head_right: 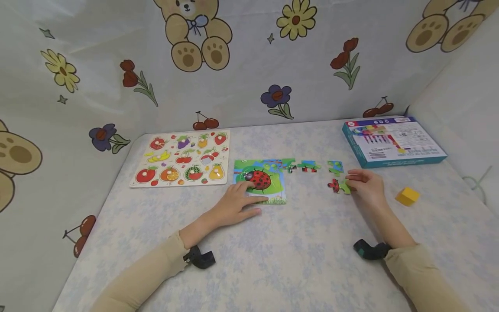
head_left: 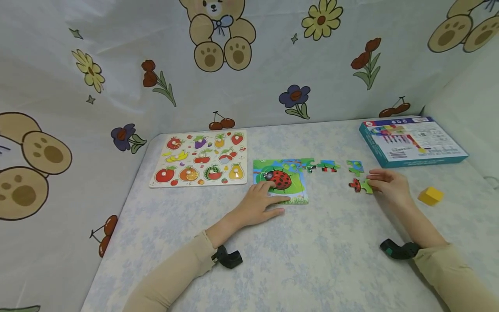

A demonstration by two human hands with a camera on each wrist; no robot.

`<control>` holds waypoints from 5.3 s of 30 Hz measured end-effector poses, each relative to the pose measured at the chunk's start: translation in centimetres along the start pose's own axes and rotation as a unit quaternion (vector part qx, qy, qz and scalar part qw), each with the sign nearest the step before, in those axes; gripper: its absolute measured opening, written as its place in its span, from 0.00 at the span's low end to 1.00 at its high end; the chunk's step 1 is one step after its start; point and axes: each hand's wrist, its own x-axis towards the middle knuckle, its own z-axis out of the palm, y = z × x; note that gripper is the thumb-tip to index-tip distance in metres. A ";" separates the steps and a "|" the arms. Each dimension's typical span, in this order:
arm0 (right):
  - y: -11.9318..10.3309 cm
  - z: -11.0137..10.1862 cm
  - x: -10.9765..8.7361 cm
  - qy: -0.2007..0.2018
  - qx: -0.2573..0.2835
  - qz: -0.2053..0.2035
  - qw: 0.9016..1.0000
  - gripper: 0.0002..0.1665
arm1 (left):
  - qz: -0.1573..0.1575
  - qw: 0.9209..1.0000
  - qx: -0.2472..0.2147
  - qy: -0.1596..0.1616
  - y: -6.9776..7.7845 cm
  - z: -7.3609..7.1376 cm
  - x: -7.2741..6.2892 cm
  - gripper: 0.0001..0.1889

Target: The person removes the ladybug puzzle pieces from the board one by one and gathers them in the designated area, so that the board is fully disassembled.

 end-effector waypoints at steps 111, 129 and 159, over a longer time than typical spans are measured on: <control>-9.8 20.2 1.4 -0.151 0.015 -0.211 0.966 0.17 | -0.257 0.936 -0.140 0.197 0.2 -0.9 -0.2 0.37; -9.1 14.0 1.6 -0.108 0.058 -0.098 0.988 0.21 | -0.248 0.936 -0.154 0.197 0.2 -0.7 0.1 0.35; -6.4 10.4 -0.4 -0.091 -0.103 -0.215 0.967 0.20 | 0.057 0.987 -0.137 0.069 0.2 -0.7 -0.1 0.14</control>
